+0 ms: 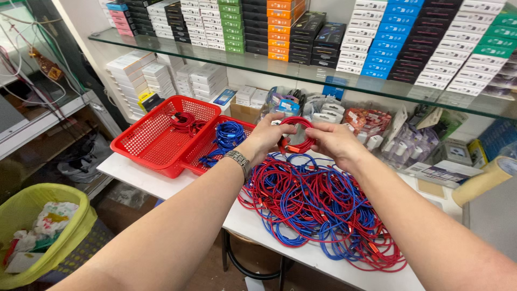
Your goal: The person untangles and coils red and blue USB cables, then places them into red plastic baskets on a table. The person handles the cables one at a time, separating them by color and organizing them into neat bundles.
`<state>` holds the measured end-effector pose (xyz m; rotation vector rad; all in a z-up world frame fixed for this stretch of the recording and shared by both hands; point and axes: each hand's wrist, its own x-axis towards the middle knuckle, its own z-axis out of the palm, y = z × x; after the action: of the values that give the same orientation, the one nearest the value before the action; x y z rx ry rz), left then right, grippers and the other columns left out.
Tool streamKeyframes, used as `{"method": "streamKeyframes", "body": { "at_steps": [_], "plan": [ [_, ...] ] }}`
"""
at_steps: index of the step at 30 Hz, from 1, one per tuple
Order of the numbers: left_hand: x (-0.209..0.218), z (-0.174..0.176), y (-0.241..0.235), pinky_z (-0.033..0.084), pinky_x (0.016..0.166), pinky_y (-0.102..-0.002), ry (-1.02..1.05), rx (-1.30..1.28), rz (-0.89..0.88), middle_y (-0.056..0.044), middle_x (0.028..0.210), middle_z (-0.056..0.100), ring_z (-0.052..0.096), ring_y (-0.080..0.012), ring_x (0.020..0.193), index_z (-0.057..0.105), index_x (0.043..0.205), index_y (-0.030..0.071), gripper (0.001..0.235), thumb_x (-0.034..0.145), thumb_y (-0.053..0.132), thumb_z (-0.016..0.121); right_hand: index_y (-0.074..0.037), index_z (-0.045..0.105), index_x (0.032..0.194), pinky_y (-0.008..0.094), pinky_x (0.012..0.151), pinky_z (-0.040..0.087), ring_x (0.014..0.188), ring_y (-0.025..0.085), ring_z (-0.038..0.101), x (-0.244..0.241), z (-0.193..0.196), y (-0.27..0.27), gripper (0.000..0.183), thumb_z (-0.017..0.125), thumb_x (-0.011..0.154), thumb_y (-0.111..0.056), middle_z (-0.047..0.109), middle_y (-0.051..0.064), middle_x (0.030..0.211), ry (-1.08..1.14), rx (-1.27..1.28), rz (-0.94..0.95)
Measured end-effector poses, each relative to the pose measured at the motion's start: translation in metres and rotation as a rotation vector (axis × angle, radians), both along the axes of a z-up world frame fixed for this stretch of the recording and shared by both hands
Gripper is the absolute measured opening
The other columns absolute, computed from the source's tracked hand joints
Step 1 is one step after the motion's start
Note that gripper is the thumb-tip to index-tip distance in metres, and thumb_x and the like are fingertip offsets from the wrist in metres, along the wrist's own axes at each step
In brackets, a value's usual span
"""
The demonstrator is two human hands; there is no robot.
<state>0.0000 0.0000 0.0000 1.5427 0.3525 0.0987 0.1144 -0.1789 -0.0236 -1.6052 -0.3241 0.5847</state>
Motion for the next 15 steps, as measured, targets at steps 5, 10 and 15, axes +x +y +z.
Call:
{"method": "streamKeyframes", "body": {
  "at_steps": [5, 10, 15],
  "plan": [
    [-0.002, -0.023, 0.040, 0.066, 0.076, -0.035, 0.031, -0.120, 0.027, -0.020, 0.110, 0.073, 0.076, -0.0291, 0.097, 0.051, 0.136, -0.010, 0.054, 0.092, 0.015, 0.070, -0.007, 0.073, 0.119, 0.025, 0.079, 0.058, 0.090, 0.012, 0.068, 0.006, -0.012, 0.022, 0.026, 0.068, 0.095, -0.014, 0.072, 0.001, 0.102, 0.041, 0.086, 0.026],
    [0.001, -0.040, 0.076, 0.066, 0.074, -0.034, 0.019, -0.202, 0.168, -0.019, 0.106, 0.073, 0.076, -0.0295, 0.092, 0.063, 0.122, -0.008, 0.033, 0.091, 0.004, 0.068, -0.007, 0.070, 0.124, 0.028, 0.081, 0.058, 0.091, 0.013, 0.067, 0.010, -0.020, 0.058, 0.029, 0.066, 0.096, -0.011, 0.070, 0.003, 0.106, 0.096, 0.150, 0.070],
    [0.006, -0.051, 0.127, 0.066, 0.072, -0.031, -0.040, -0.224, 0.233, -0.015, 0.102, 0.074, 0.075, -0.0225, 0.086, 0.069, 0.115, -0.006, 0.026, 0.090, 0.004, 0.070, -0.004, 0.061, 0.131, 0.031, 0.082, 0.063, 0.094, 0.018, 0.069, 0.010, -0.025, 0.110, 0.036, 0.064, 0.095, -0.005, 0.068, 0.008, 0.113, 0.094, 0.123, 0.016]
  ]
}}
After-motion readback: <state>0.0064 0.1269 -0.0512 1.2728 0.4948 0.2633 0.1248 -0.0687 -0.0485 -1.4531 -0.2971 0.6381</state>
